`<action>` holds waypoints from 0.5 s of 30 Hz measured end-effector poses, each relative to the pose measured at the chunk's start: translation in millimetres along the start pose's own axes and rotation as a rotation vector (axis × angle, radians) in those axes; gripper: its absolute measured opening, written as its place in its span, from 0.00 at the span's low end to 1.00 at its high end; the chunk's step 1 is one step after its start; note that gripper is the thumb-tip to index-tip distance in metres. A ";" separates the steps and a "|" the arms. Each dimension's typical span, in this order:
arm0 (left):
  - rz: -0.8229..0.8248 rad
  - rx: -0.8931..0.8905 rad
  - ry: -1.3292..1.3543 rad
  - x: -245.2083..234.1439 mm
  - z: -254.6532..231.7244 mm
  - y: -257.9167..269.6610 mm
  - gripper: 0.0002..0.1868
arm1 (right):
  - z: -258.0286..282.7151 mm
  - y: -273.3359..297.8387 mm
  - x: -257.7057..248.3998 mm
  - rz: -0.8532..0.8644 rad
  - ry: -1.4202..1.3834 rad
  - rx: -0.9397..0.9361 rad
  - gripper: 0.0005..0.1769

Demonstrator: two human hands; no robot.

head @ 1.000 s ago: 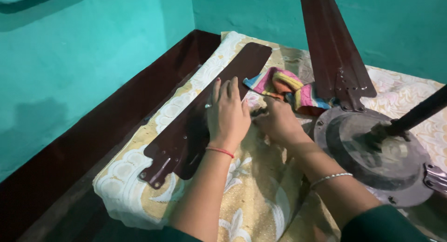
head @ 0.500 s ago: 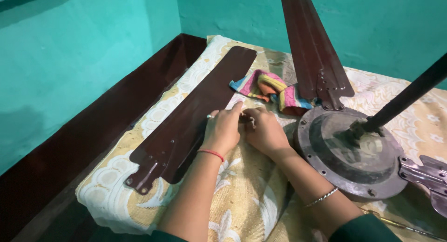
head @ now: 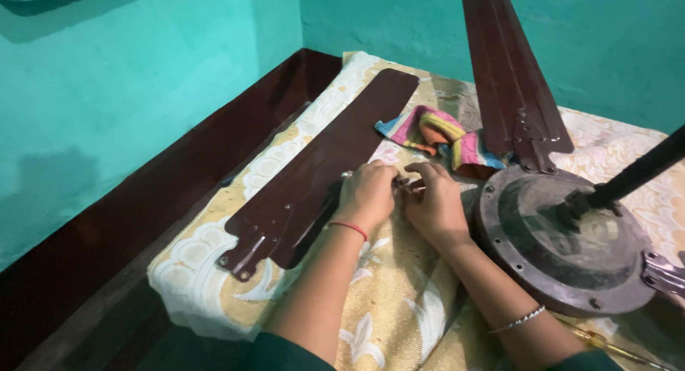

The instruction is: The person attaches ceiling fan blades to the fan motor housing using a screwdriver. They align each blade, insert screws, and tighten them to secure the blades in place.

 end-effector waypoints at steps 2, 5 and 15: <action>0.033 -0.032 0.092 0.8 4.1 0.7 0.11 | 5.4 7.3 -7.3 0.027 0.005 0.066 0.20; -0.011 0.009 0.038 -1.8 2.1 0.1 0.08 | 23.7 24.9 -23.4 0.123 0.235 0.025 0.20; -0.229 0.407 0.102 -9.8 -36.3 3.9 0.25 | 55.5 102.3 -122.6 -0.024 0.699 -0.321 0.17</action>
Point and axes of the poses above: each hand's wrist, its own y-axis away from the middle knuckle, its own x-axis out of the palm, z = x × y, the point moved 4 cm from there along -y, towards the middle knuckle, and after that the axes turned 13 degrees about z, right-handed, at the moved point
